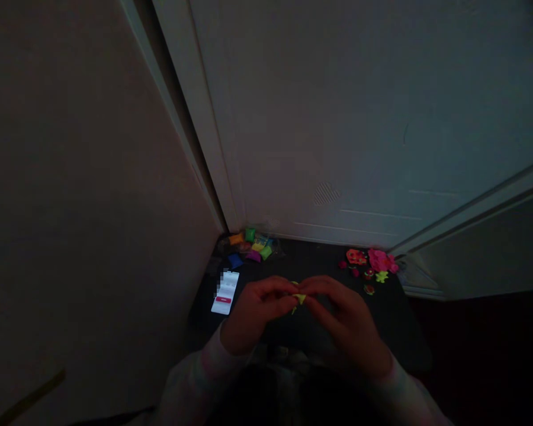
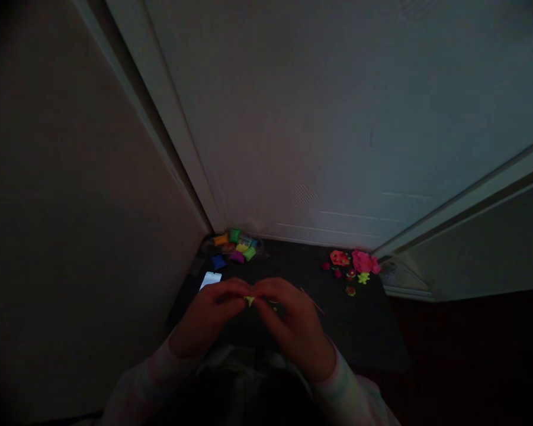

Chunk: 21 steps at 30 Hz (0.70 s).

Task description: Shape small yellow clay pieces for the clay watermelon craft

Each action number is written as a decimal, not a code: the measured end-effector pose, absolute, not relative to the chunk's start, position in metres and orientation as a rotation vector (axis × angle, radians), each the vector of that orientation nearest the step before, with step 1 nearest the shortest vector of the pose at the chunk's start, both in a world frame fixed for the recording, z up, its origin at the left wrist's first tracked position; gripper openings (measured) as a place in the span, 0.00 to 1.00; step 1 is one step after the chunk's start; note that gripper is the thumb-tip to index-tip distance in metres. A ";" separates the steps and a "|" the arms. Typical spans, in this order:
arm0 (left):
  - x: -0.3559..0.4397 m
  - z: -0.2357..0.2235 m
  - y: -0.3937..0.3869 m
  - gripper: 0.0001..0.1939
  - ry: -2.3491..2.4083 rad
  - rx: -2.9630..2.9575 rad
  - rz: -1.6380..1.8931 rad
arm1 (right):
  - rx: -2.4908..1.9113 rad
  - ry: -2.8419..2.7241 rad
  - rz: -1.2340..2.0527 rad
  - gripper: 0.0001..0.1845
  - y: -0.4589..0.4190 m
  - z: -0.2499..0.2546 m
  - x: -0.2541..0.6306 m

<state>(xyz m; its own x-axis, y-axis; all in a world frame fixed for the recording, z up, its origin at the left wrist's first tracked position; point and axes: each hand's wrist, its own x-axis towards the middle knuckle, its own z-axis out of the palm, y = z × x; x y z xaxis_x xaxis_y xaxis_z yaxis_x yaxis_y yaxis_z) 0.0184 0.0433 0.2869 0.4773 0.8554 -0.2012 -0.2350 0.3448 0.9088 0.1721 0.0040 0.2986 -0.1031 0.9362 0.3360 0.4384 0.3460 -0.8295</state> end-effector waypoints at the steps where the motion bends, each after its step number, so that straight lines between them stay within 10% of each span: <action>1: 0.018 0.288 0.043 0.03 0.787 0.983 0.815 | -1.227 -1.714 0.677 0.07 0.004 0.299 0.172; 21: 0.016 0.289 0.043 0.03 0.820 1.223 0.941 | -1.287 -1.600 0.788 0.04 0.000 0.301 0.171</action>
